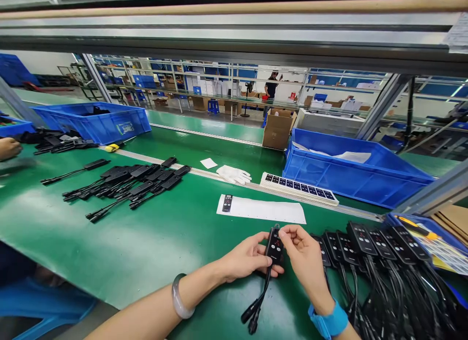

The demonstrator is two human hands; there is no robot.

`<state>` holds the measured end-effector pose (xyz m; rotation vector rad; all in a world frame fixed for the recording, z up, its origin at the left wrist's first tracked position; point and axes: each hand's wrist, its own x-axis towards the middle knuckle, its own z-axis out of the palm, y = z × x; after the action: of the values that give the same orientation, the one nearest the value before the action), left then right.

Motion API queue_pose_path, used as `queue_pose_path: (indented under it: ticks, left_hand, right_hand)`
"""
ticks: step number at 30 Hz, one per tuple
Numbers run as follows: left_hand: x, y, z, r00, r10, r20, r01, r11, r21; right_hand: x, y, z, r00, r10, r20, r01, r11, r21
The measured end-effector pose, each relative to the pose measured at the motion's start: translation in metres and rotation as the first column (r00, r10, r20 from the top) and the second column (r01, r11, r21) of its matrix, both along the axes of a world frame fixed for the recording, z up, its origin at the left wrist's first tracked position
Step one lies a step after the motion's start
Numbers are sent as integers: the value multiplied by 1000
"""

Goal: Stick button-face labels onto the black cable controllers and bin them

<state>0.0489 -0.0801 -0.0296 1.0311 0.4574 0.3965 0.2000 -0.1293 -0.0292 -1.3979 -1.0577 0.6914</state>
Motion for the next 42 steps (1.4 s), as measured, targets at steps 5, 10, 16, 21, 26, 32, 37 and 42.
queue_pose_path:
  ticks: [5,10,16,21,26,32,37,42]
  left_hand:
    - [0,0,-4,1000,-12,27,11,1000,11]
    - [0,0,-5,1000,-11,10,11,999,48]
    - [1,-1,-7,999,-16,31,14,998,60]
    - [1,-2,-3,1000,-10,8,10,996,86]
    - [0,-2,-4,1000,-5,23,2,993,120]
    - [1,-1,-2,998,4,63,-9,997,76]
    - [0,1,1,997,35,72,-34,999,-9]
    - [1,6,-1,984,171,59,-167,984,-58]
  right_hand:
    - [0,0,-2,1000,-14,-12,14,1000,-4]
    - [0,0,-3,999,-41,-10,41,999,-10]
    - [2,1,-5,998,-57,2,57,998,-15]
    - [1,2,-6,998,-62,8,62,998,-16]
    - [1,1,-3,998,-62,-26,62,998,-31]
    - [15,4,-4,979,-100,177,112,992,-59]
    - [9,7,-16,994,60,89,-53,995,-80]
    - [-10,2,-16,962,274,21,-269,954,-130]
